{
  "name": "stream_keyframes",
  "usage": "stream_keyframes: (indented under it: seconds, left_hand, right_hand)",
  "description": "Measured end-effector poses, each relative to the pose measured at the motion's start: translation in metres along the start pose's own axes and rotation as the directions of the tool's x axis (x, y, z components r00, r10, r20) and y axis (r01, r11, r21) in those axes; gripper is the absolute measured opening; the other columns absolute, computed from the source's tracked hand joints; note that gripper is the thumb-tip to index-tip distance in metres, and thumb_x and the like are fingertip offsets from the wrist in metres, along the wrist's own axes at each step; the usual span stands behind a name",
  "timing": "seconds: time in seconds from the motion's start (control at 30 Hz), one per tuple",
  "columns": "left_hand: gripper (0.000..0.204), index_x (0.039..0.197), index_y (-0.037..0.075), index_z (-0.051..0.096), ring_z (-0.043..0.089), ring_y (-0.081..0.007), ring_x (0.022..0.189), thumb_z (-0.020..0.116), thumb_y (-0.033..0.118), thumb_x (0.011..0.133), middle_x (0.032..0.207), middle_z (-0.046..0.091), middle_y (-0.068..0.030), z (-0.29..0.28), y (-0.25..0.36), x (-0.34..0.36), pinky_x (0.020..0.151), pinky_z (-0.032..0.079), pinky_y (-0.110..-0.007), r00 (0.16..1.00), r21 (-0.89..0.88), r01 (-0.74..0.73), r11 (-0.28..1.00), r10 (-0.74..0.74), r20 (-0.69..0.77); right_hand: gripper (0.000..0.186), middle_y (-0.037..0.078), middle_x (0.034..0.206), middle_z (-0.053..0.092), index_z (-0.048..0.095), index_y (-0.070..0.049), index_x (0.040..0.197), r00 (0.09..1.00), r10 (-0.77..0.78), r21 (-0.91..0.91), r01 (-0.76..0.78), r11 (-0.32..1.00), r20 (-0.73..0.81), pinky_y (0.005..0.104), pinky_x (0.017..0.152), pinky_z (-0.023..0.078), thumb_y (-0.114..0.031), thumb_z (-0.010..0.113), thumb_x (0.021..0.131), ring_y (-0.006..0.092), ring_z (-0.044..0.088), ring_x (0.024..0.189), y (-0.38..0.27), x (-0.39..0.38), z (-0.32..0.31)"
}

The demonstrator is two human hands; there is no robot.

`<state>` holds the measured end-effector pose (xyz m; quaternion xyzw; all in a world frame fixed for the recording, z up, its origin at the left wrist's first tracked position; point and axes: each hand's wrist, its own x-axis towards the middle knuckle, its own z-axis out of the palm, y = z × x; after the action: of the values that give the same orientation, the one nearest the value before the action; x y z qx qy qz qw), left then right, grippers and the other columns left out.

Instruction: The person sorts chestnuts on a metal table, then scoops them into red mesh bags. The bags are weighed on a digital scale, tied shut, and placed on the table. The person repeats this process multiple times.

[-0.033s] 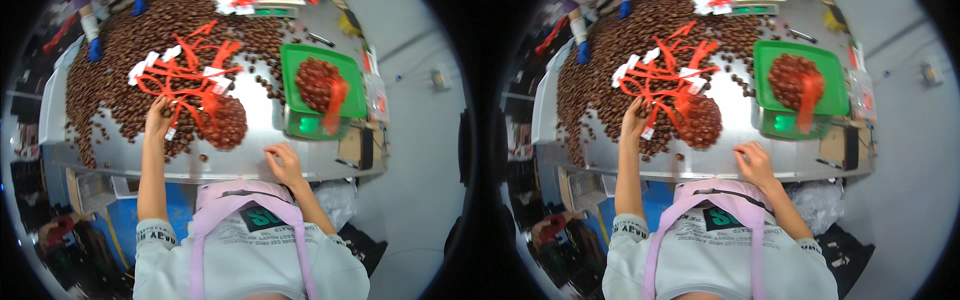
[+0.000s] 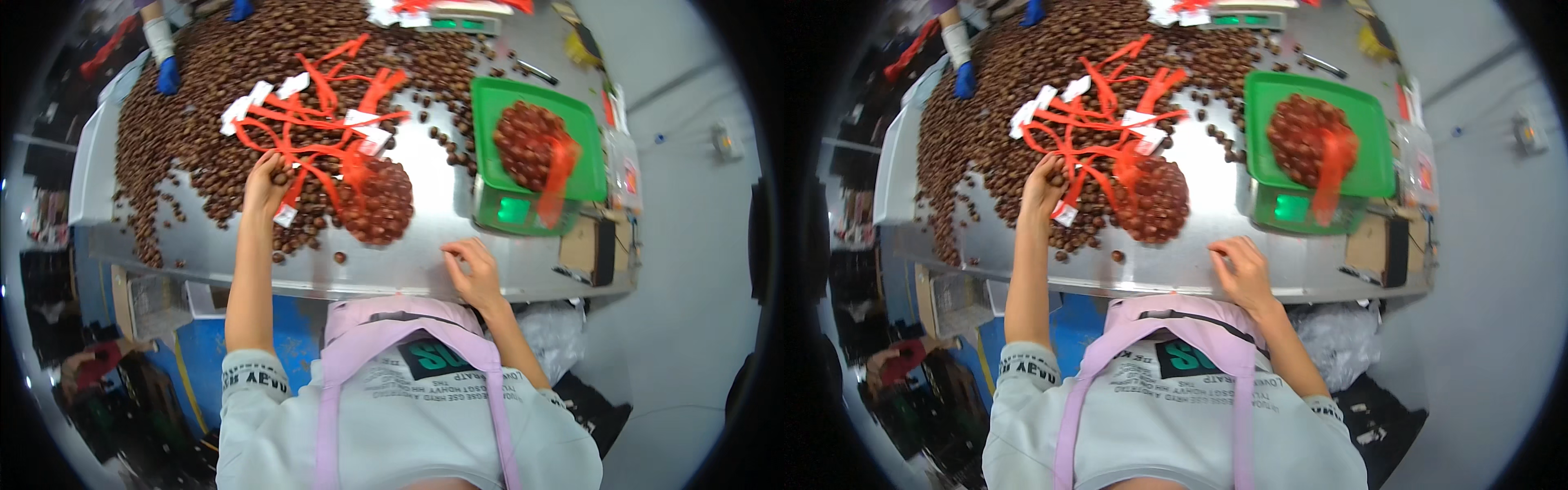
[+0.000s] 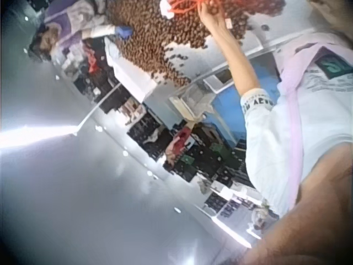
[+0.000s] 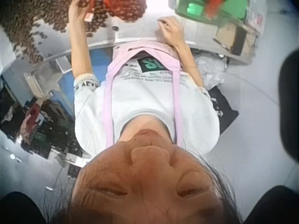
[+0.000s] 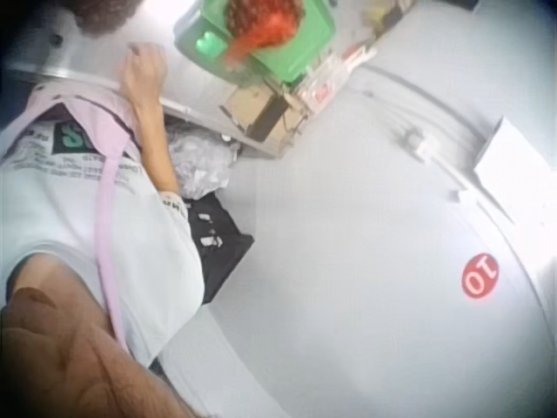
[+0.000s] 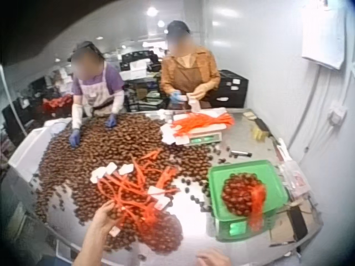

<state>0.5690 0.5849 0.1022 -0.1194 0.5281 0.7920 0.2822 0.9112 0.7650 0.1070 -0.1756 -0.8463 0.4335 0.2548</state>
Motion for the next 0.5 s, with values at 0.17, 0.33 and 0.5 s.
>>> stream_keyframes:
  seconds: [0.17, 0.33, 0.5]
  left_hand:
    - [0.041, 0.126, 0.001, 0.042, 0.05, -0.0139, 0.06, 0.056, 0.002, 0.088, 0.08, 0.053, -0.0076, -0.018, 0.019, 0.053, 0.051, 0.042, -0.027, 0.981, 0.293, -0.104, 0.95, 0.146, -0.128]
    - [0.059, 0.134, 0.006, 0.042, 0.06, -0.0228, 0.092, 0.065, 0.02, 0.082, 0.112, 0.055, -0.0124, 0.003, 0.013, 0.047, 0.078, 0.05, -0.038, 0.881, 0.654, -0.316, 0.688, 0.469, -0.068]
    - [0.055, 0.127, 0.007, 0.05, 0.046, -0.0261, 0.116, 0.068, 0.033, 0.082, 0.128, 0.047, -0.0124, 0.043, -0.032, 0.008, 0.096, 0.036, -0.037, 0.834, 0.729, -0.507, 0.46, 0.476, 0.279]
  right_hand:
    - [0.009, 0.009, 0.079, 0.062, 0.064, -0.002, 0.086, 0.998, 0.04, -0.012, -0.039, 0.999, 0.039, 0.0299, 0.06, 0.046, 0.0, 0.062, 0.077, 0.0208, 0.057, 0.069, 0.009, -0.003, 0.001]
    - [0.01, 0.009, 0.078, 0.061, 0.063, -0.003, 0.086, 0.996, 0.011, -0.061, -0.005, 0.998, 0.088, 0.0338, 0.063, 0.046, -0.002, 0.063, 0.077, 0.0245, 0.058, 0.072, 0.019, -0.003, 0.0]
    - [0.012, 0.007, 0.067, 0.058, 0.063, -0.003, 0.085, 0.967, -0.208, -0.18, 0.181, 0.967, -0.147, 0.0305, 0.055, 0.044, 0.003, 0.063, 0.074, 0.0221, 0.056, 0.059, 0.004, 0.013, -0.035]
